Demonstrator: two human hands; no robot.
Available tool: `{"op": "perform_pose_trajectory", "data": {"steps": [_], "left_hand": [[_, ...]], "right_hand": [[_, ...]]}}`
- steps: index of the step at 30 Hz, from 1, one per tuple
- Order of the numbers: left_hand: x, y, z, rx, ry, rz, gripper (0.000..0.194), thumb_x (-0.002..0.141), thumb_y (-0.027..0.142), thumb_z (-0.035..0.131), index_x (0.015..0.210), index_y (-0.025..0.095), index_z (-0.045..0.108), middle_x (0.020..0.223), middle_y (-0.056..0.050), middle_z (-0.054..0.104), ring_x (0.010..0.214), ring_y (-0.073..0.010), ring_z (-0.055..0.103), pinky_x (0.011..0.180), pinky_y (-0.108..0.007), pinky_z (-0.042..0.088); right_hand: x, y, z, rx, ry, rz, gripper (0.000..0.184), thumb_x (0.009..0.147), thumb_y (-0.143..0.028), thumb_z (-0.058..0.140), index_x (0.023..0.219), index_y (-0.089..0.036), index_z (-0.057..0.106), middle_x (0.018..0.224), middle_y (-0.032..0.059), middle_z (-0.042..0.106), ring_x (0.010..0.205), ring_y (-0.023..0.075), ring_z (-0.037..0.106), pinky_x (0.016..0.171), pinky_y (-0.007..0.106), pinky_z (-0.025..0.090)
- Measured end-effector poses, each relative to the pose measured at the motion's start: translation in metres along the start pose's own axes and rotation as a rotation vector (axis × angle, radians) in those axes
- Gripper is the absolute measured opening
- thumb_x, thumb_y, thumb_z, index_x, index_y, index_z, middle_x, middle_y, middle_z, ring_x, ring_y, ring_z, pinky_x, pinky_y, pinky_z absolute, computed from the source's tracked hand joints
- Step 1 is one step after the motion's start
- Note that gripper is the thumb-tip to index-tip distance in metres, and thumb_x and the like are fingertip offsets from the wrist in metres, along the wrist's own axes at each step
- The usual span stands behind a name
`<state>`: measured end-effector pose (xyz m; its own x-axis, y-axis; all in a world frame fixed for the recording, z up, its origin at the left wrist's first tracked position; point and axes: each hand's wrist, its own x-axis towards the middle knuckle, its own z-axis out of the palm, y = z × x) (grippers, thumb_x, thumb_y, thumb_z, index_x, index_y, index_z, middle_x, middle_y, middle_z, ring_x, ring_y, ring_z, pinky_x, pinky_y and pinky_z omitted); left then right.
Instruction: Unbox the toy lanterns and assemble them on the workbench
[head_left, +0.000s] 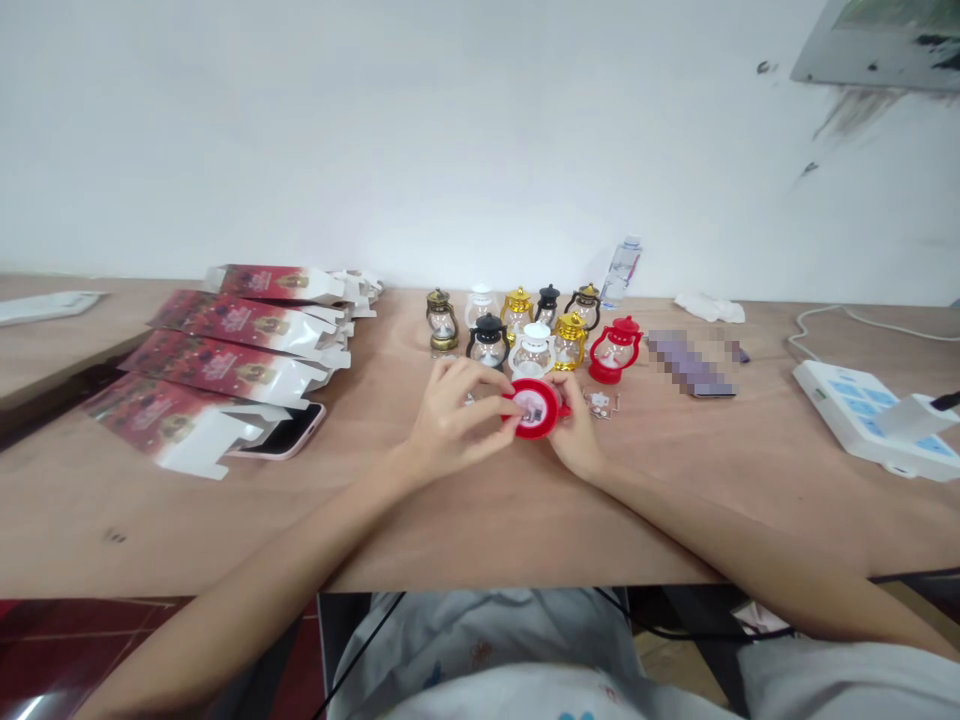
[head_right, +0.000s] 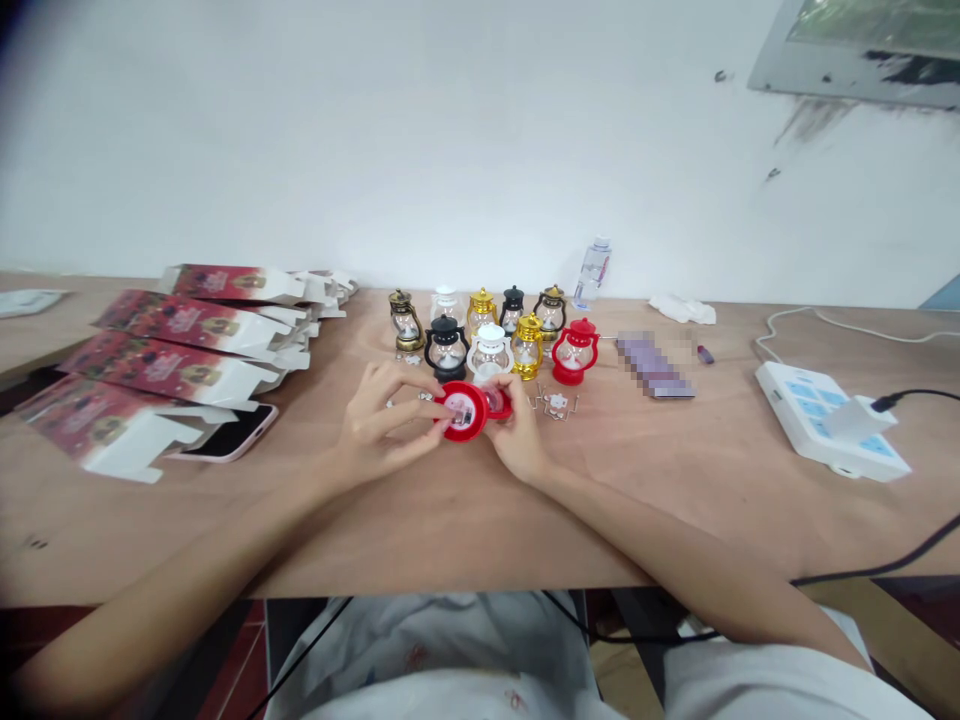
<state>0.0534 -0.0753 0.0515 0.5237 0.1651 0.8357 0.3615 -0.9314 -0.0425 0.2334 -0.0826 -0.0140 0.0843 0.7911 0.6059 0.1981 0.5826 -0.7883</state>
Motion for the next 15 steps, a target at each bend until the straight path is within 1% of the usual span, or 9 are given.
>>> {"op": "perform_pose_trajectory", "data": {"steps": [2, 3, 6, 7, 8, 9, 12, 13, 15], "left_hand": [[0.000, -0.001, -0.001, -0.033, 0.020, -0.021, 0.008, 0.078, 0.021, 0.062, 0.087, 0.022, 0.062, 0.089, -0.002, 0.063, 0.082, -0.0145, 0.058, 0.075, -0.032, 0.042], [-0.001, -0.002, -0.001, -0.050, 0.040, -0.053, 0.011, 0.079, 0.021, 0.062, 0.090, 0.021, 0.061, 0.090, -0.003, 0.063, 0.084, -0.0148, 0.058, 0.076, -0.031, 0.043], [-0.002, -0.013, 0.000, -0.057, 0.110, -0.236, 0.016, 0.082, 0.022, 0.058, 0.098, 0.019, 0.057, 0.093, -0.004, 0.063, 0.088, -0.0152, 0.058, 0.079, -0.030, 0.045], [-0.002, -0.018, 0.001, -0.045, 0.109, -0.312, 0.016, 0.082, 0.022, 0.055, 0.098, 0.018, 0.056, 0.094, -0.004, 0.063, 0.089, -0.0155, 0.058, 0.080, -0.030, 0.045], [-0.003, -0.025, 0.001, -0.031, 0.078, -0.389, 0.016, 0.082, 0.021, 0.054, 0.097, 0.018, 0.056, 0.094, -0.003, 0.064, 0.089, -0.0160, 0.058, 0.081, -0.031, 0.045], [-0.004, -0.033, 0.001, -0.017, 0.016, -0.466, 0.016, 0.080, 0.020, 0.053, 0.095, 0.018, 0.057, 0.094, -0.003, 0.064, 0.090, -0.0169, 0.058, 0.082, -0.031, 0.045], [-0.009, -0.055, -0.001, 0.031, -0.290, -0.676, 0.016, 0.075, 0.021, 0.051, 0.088, 0.018, 0.061, 0.094, -0.003, 0.066, 0.092, -0.0210, 0.059, 0.082, -0.034, 0.045], [-0.012, -0.061, -0.002, 0.062, -0.384, -0.715, 0.017, 0.074, 0.021, 0.050, 0.086, 0.018, 0.062, 0.094, -0.003, 0.067, 0.093, -0.0223, 0.059, 0.082, -0.035, 0.044], [-0.019, -0.071, -0.002, 0.128, -0.528, -0.739, 0.018, 0.072, 0.021, 0.050, 0.084, 0.020, 0.064, 0.095, -0.003, 0.067, 0.094, -0.0245, 0.059, 0.082, -0.036, 0.043]], "right_hand": [[0.000, 0.000, 0.000, -0.003, 0.009, 0.006, 0.028, 0.069, -0.021, 0.064, 0.091, -0.023, 0.046, 0.087, -0.0013, 0.055, 0.081, 0.0149, 0.054, 0.073, 0.029, 0.045], [0.000, 0.000, 0.000, -0.002, 0.014, 0.015, 0.029, 0.069, -0.022, 0.065, 0.091, -0.023, 0.046, 0.087, -0.0012, 0.055, 0.081, 0.0150, 0.054, 0.073, 0.029, 0.045], [0.001, 0.000, 0.001, 0.013, 0.031, 0.059, 0.032, 0.067, -0.025, 0.068, 0.090, -0.023, 0.046, 0.087, -0.0009, 0.055, 0.080, 0.0154, 0.054, 0.070, 0.029, 0.046], [0.001, 0.000, 0.001, 0.021, 0.032, 0.074, 0.034, 0.066, -0.026, 0.069, 0.089, -0.023, 0.046, 0.087, -0.0008, 0.055, 0.080, 0.0155, 0.054, 0.070, 0.029, 0.046], [0.001, 0.000, 0.001, 0.028, 0.031, 0.086, 0.035, 0.065, -0.026, 0.070, 0.089, -0.023, 0.046, 0.087, -0.0007, 0.055, 0.080, 0.0156, 0.054, 0.070, 0.029, 0.046], [0.001, -0.001, 0.001, 0.034, 0.032, 0.095, 0.035, 0.064, -0.026, 0.071, 0.089, -0.023, 0.046, 0.087, -0.0007, 0.055, 0.080, 0.0158, 0.054, 0.070, 0.029, 0.046], [0.002, -0.001, 0.001, 0.037, 0.045, 0.110, 0.035, 0.063, -0.026, 0.071, 0.088, -0.023, 0.047, 0.086, -0.0008, 0.055, 0.081, 0.0161, 0.054, 0.071, 0.030, 0.046], [0.001, -0.001, 0.002, 0.036, 0.048, 0.115, 0.034, 0.063, -0.025, 0.071, 0.088, -0.023, 0.047, 0.086, -0.0007, 0.055, 0.081, 0.0162, 0.054, 0.071, 0.030, 0.046], [0.001, -0.001, 0.002, 0.038, 0.050, 0.127, 0.035, 0.063, -0.025, 0.071, 0.088, -0.022, 0.047, 0.087, -0.0004, 0.055, 0.082, 0.0164, 0.054, 0.072, 0.030, 0.046]]}}
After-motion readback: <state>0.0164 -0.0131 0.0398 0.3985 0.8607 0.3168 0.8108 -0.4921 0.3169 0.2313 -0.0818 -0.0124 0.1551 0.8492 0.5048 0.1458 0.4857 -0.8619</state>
